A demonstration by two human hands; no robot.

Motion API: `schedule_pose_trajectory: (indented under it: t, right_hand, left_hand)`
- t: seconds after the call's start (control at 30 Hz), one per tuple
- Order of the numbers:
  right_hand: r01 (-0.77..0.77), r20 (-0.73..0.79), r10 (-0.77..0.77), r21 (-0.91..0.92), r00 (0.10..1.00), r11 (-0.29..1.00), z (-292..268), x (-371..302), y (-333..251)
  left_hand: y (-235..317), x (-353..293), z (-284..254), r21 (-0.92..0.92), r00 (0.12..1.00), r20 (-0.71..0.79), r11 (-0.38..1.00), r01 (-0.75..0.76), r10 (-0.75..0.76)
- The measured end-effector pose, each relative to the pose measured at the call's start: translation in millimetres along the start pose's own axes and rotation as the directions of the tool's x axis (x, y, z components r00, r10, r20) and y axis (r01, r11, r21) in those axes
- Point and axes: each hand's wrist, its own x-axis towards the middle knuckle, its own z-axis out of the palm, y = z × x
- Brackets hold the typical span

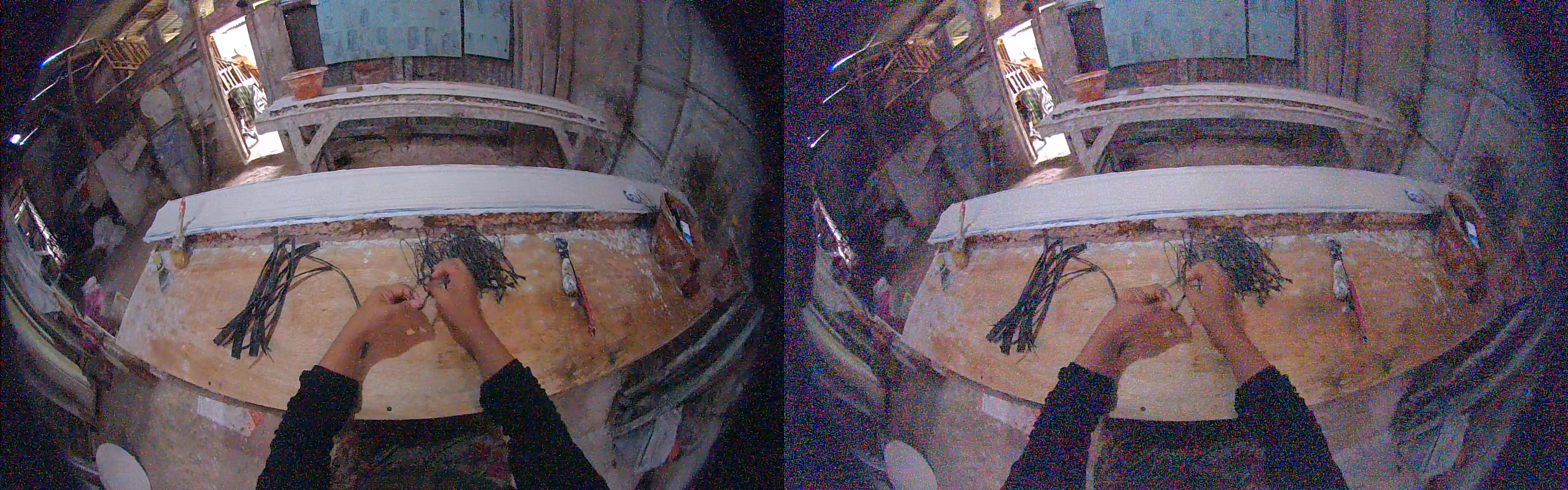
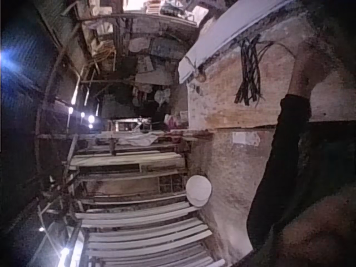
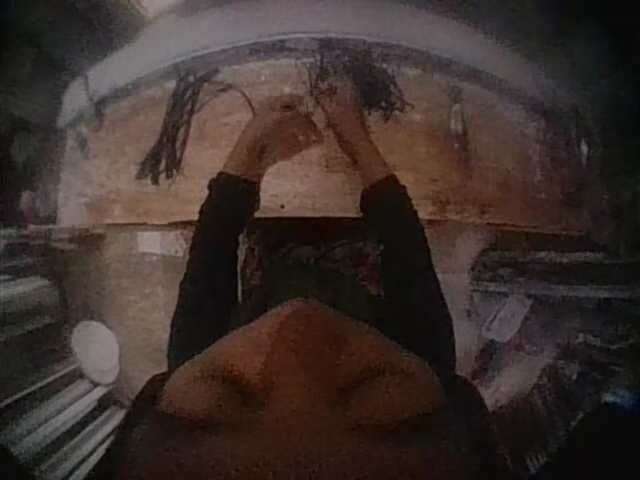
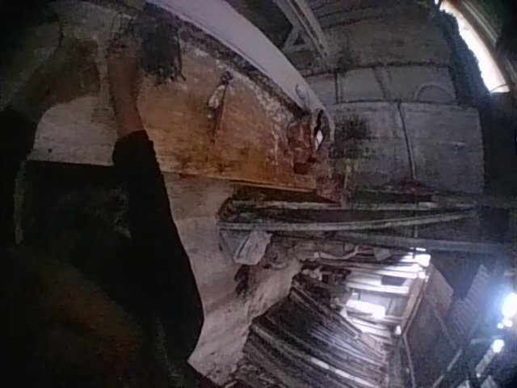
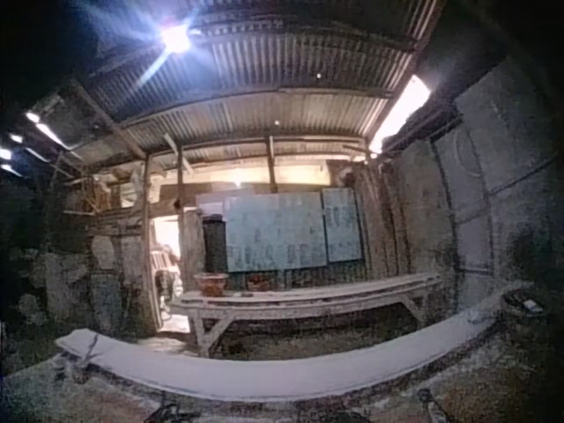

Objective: The person repeatedly picks up black cable ties from a wooden workbench, loops them around a bundle, and pulls them tight by hand. The tied bundles are placed back on the table. The task continues with multiple cable ties throughout the clip.

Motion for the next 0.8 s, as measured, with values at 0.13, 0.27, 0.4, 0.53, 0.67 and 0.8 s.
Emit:
schedule_pose_trajectory:
  t: [0.13,0.27,0.4,0.53,0.67,0.8]
  right_hand:
    - [-0.089,-0.022,0.09,0.056,0.996,0.994,-2,5,11]
    - [-0.04,-0.022,0.04,0.031,0.999,0.999,-1,8,17]
    - [-0.147,-0.032,0.151,0.088,0.988,0.985,3,11,21]
    - [-0.241,0.047,0.237,0.154,0.97,0.958,-6,11,19]
    - [-0.451,0.331,0.347,0.323,0.877,0.832,-5,3,3]
    - [-0.494,0.603,0.165,0.434,0.781,0.753,-8,-4,-22]
  left_hand:
    - [16,-9,10,-0.009,0.963,0.24,0.992,-0.125,0.124]
    - [5,-7,4,-0.251,0.975,0.212,0.968,-0.008,0.063]
    - [7,0,-10,0.093,0.991,0.006,0.987,-0.131,0.131]
    - [25,-3,-9,0.194,0.906,-0.406,0.98,-0.042,0.12]
    - [-9,13,-34,0.099,0.758,-0.607,0.969,-0.227,0.239]
    - [-2,11,-30,0.301,0.687,-0.642,0.936,-0.183,0.341]
